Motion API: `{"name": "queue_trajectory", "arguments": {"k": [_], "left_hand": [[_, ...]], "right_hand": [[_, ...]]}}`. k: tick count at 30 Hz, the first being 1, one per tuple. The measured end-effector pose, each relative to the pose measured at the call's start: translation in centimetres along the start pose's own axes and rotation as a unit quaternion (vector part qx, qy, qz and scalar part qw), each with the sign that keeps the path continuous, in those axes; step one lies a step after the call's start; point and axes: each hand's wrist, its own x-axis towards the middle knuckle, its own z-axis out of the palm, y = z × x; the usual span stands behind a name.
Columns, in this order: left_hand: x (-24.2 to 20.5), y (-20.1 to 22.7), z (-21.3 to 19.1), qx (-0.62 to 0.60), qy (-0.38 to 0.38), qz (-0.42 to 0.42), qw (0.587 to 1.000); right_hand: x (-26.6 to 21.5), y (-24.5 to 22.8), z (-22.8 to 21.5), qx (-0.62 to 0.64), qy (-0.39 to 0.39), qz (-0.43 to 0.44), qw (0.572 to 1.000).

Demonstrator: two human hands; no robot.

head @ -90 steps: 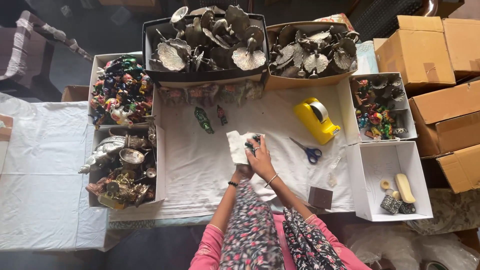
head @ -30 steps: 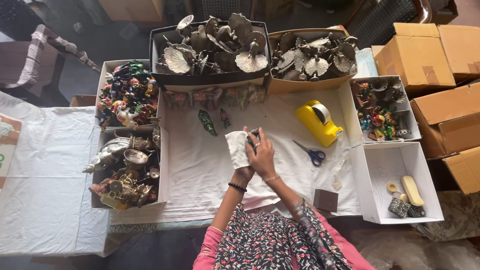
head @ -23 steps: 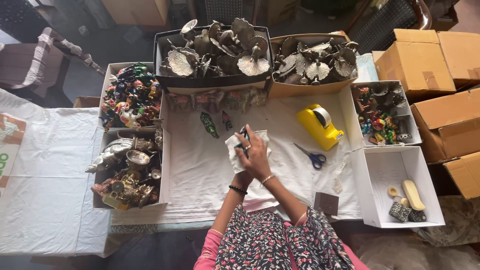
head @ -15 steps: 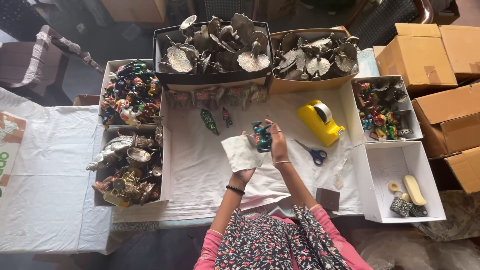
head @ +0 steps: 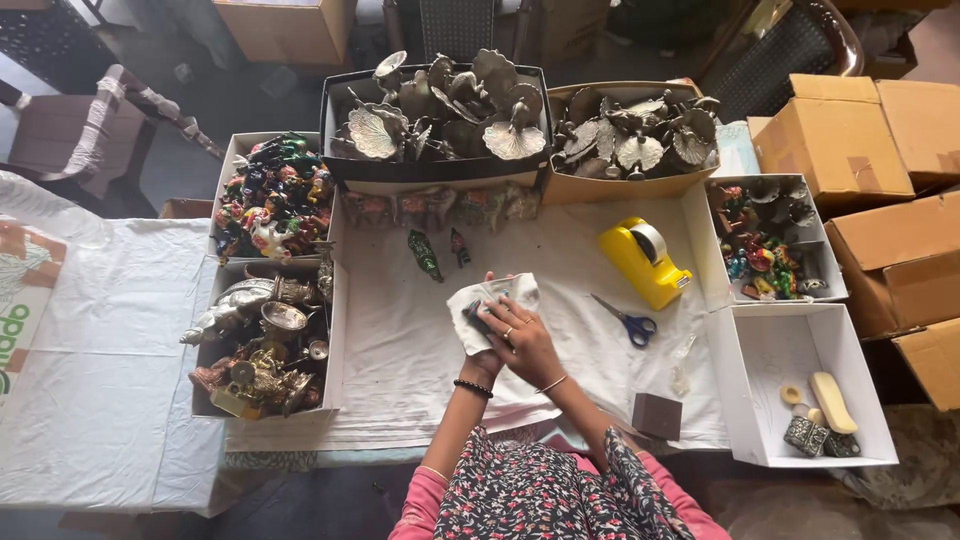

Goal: The person sits at a table and wipes small decorative figurines with a white cloth. They handle several items one by one, including a green figurine and a blue figurine, wiping them thoroughly before placing them on the table.

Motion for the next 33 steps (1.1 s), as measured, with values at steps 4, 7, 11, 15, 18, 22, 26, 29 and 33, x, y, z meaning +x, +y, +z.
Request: {"name": "queue_trajectory", "arguments": {"k": [4, 7, 11, 15, 18, 22, 26, 29, 33], "left_hand": [[-0.3, -0.4, 1.1, -0.214, -0.019, -0.032, 0.976], [0.1, 0.0, 1.5, -0.218, -0.01, -0.009, 0.976], [0.0, 1.8, 1.9, -0.195, -0.009, 0.003, 0.981], [-0.9, 2.0, 0.8, -0.182, -0.002, 0.018, 0.983], [-1.0, 1.2, 0.8, -0.153, 0.007, 0.011, 0.988], [-0.8, 1.9, 4.9, -0.016, -0.071, 0.052, 0.996], [-1.4, 1.8, 0.2, -0.134, 0.047, 0.003, 0.99], [-1.3, 2.2, 1.5, -0.22, 0.005, 0.038, 0.975], [-0.7, 1.3, 1.6, -0.18, -0.063, 0.038, 0.981]], "right_hand": [[0.7, 0.9, 0.4, 0.017, -0.013, -0.032, 0.999], [1.6, 0.0, 0.1, 0.005, 0.027, -0.014, 1.0], [0.6, -0.1, -1.3, 0.005, -0.07, -0.139, 0.988], [1.2, -0.6, -1.2, 0.089, -0.069, -0.106, 0.988], [1.3, -1.6, -0.7, 0.126, -0.036, -0.026, 0.991], [1.2, -2.0, -0.2, 0.101, -0.042, -0.067, 0.992], [1.9, -1.3, -0.2, 0.103, -0.034, -0.077, 0.991], [0.9, -1.3, 0.2, 0.074, 0.014, 0.02, 0.997], [0.2, -2.3, 0.3, 0.122, -0.009, -0.017, 0.992]]}}
